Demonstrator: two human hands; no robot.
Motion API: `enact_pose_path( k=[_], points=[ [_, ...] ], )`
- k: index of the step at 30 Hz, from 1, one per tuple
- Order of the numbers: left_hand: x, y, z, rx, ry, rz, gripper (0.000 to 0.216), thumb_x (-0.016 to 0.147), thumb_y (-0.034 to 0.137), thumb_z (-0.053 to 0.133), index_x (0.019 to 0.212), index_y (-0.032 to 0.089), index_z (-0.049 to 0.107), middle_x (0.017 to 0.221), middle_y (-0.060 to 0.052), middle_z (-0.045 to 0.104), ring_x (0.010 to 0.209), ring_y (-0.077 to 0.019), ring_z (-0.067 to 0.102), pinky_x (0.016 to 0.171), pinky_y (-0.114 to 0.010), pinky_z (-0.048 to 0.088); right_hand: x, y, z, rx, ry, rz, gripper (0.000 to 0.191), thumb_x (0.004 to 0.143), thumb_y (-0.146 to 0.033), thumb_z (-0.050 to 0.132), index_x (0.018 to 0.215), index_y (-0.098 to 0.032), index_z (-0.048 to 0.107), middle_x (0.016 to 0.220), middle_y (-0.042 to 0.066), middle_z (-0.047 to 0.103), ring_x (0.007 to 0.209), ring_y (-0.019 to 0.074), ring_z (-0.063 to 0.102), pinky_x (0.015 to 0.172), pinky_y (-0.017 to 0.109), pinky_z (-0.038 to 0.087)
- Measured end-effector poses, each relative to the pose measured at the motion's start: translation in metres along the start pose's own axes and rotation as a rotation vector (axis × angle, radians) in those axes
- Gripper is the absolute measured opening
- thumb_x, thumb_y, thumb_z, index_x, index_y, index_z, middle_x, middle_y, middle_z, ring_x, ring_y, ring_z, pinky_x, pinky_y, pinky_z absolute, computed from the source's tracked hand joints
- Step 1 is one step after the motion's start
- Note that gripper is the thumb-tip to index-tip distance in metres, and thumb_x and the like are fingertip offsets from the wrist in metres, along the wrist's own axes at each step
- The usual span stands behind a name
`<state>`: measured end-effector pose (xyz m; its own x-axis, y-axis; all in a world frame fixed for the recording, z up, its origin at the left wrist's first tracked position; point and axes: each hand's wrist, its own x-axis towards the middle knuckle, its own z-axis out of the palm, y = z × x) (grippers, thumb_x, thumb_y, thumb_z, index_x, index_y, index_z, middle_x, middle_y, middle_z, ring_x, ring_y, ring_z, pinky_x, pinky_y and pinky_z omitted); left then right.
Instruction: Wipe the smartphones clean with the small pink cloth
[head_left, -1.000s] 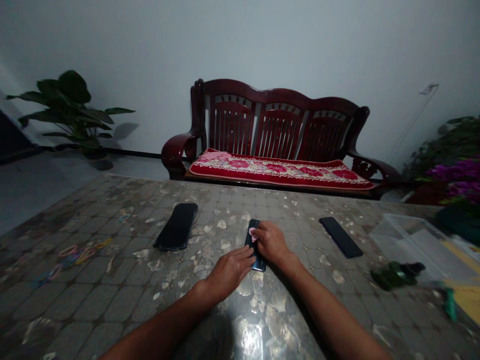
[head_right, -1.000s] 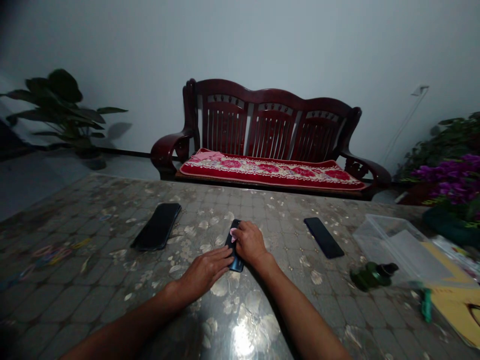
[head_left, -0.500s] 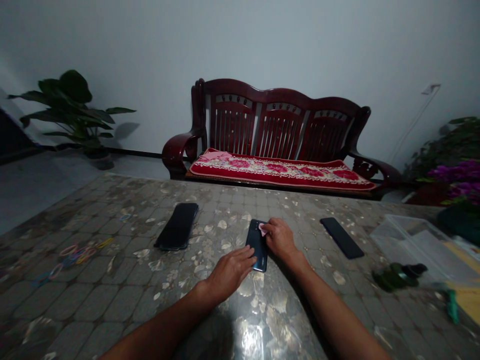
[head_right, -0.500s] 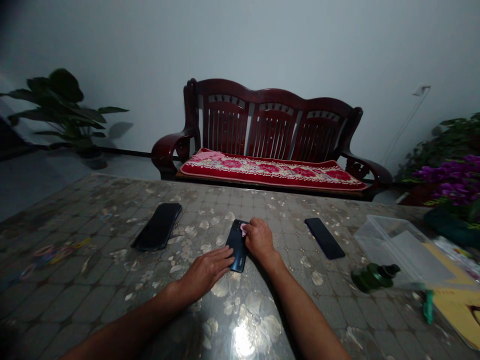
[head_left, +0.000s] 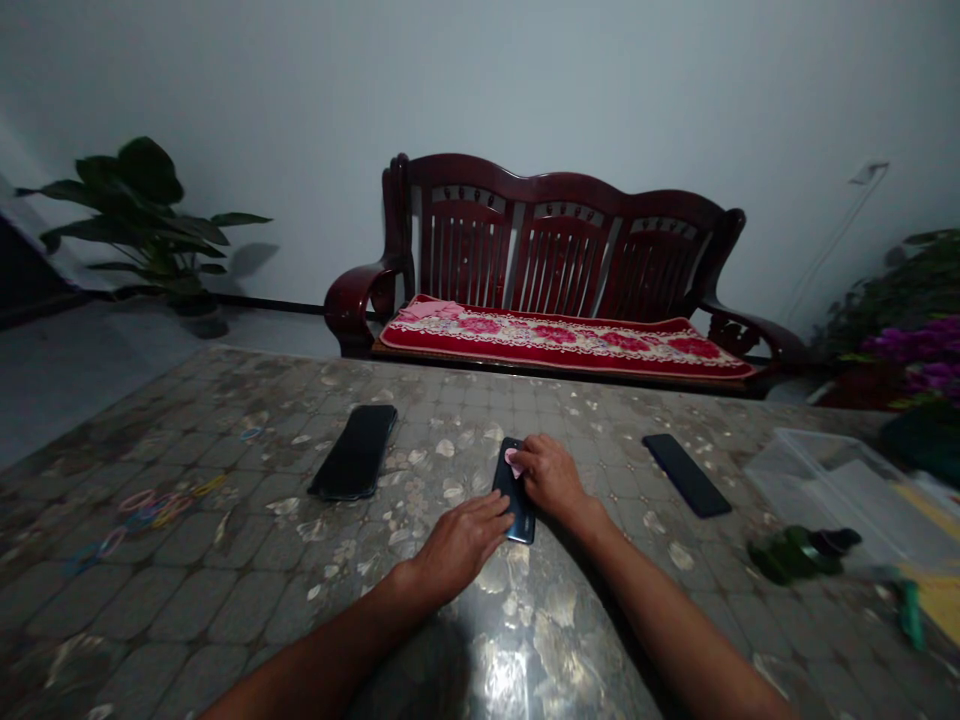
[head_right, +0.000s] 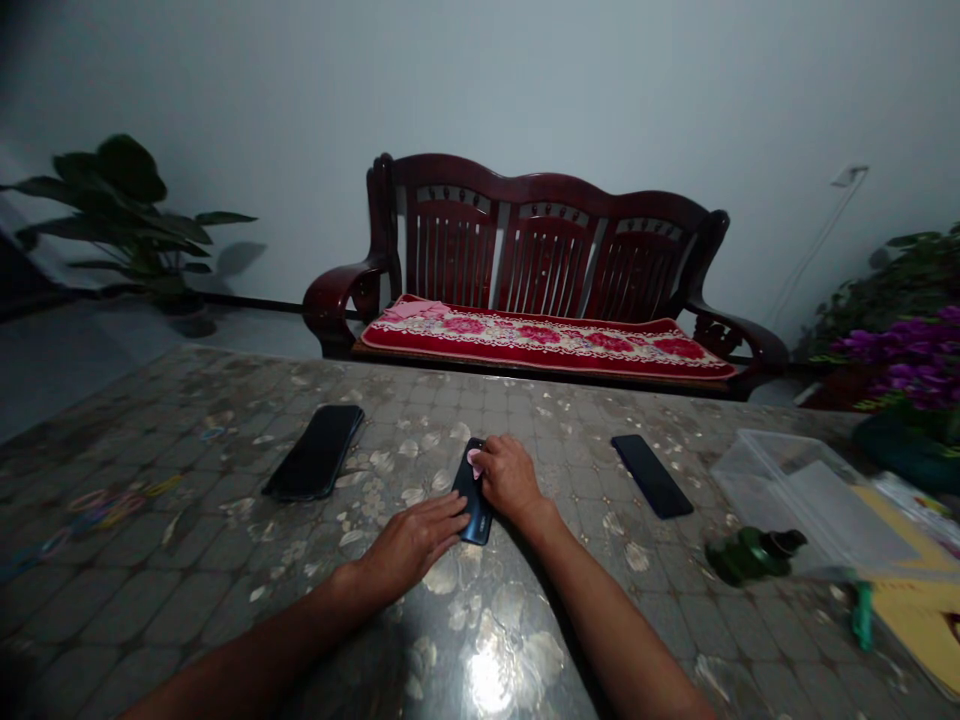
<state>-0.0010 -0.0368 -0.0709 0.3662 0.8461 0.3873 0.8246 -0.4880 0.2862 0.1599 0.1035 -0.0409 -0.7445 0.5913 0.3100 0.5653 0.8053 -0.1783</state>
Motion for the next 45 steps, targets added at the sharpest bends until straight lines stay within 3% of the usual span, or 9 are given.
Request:
enact_pose_path(
  k=[4,9,12,18,28,34,41,45],
  points=[
    [-0.001,0.0,0.0,0.009,0.004,-0.008,0.023,0.094,0.017,0.062,0.115,0.017,0.07,0.128,-0.01,0.071,0.124,-0.0249,0.064,0.106,-0.039,0.054,-0.006,0.002,0.001,0.001,-0.002,-0.018,0.023,0.091,-0.012,0.058,0.099,-0.023,0.077,0.093,0.007,0.068,0.089,0.0205,0.054,0.078,0.03,0.035],
    [-0.002,-0.002,0.003,0.016,0.004,0.003,0.025,0.095,0.018,0.061,0.119,0.018,0.069,0.13,-0.01,0.069,0.125,-0.0252,0.063,0.105,-0.04,0.054,0.006,0.012,0.0,-0.049,0.006,0.189,0.027,0.095,-0.014,0.054,0.103,-0.021,0.078,0.094,0.009,0.068,0.091,0.0217,0.056,0.079,0.031,0.038],
    [-0.002,-0.002,0.003,0.02,0.002,0.001,0.025,0.096,0.018,0.06,0.119,0.017,0.069,0.13,-0.011,0.069,0.125,-0.0254,0.063,0.105,-0.04,0.055,0.019,0.013,-0.002,-0.053,-0.024,0.23,0.027,0.097,-0.017,0.052,0.103,-0.02,0.078,0.096,0.01,0.068,0.093,0.0225,0.057,0.079,0.031,0.038],
    [0.0,0.0,0.001,0.038,-0.008,0.008,0.023,0.095,0.019,0.061,0.117,0.017,0.07,0.129,-0.011,0.07,0.124,-0.0255,0.064,0.106,-0.04,0.054,0.035,-0.001,0.0,-0.026,-0.081,0.117,0.028,0.094,-0.014,0.053,0.103,-0.023,0.079,0.097,0.009,0.068,0.094,0.023,0.056,0.08,0.032,0.038],
    [-0.002,-0.001,0.005,0.019,-0.002,0.0,0.023,0.095,0.018,0.062,0.117,0.018,0.069,0.129,-0.009,0.07,0.126,-0.0254,0.062,0.107,-0.04,0.053,0.009,-0.009,-0.005,0.03,-0.13,-0.149,0.024,0.091,-0.016,0.058,0.103,-0.023,0.078,0.095,0.007,0.067,0.091,0.0209,0.055,0.078,0.03,0.037],
    [-0.001,0.0,0.004,0.011,0.026,-0.007,0.021,0.096,0.018,0.059,0.115,0.02,0.069,0.128,-0.009,0.07,0.125,-0.0243,0.063,0.106,-0.04,0.054,-0.002,0.002,-0.006,0.034,-0.053,-0.037,0.026,0.093,-0.014,0.055,0.102,-0.023,0.078,0.094,0.007,0.068,0.088,0.0202,0.057,0.077,0.03,0.038],
    [-0.001,0.002,0.003,0.013,0.022,0.004,0.023,0.095,0.016,0.061,0.117,0.019,0.069,0.126,-0.008,0.071,0.124,-0.0244,0.064,0.105,-0.039,0.054,-0.027,0.008,-0.011,0.098,-0.031,-0.143,0.026,0.091,-0.013,0.056,0.101,-0.023,0.078,0.089,0.006,0.067,0.085,0.019,0.057,0.077,0.03,0.039],
    [-0.002,0.001,0.005,0.02,0.035,-0.004,0.024,0.095,0.017,0.061,0.117,0.019,0.069,0.127,-0.01,0.071,0.122,-0.0253,0.065,0.103,-0.041,0.055,-0.015,0.021,-0.01,0.076,-0.025,0.032,0.031,0.09,-0.007,0.055,0.102,-0.023,0.078,0.094,0.006,0.069,0.089,0.0189,0.058,0.08,0.029,0.04]
  ],
)
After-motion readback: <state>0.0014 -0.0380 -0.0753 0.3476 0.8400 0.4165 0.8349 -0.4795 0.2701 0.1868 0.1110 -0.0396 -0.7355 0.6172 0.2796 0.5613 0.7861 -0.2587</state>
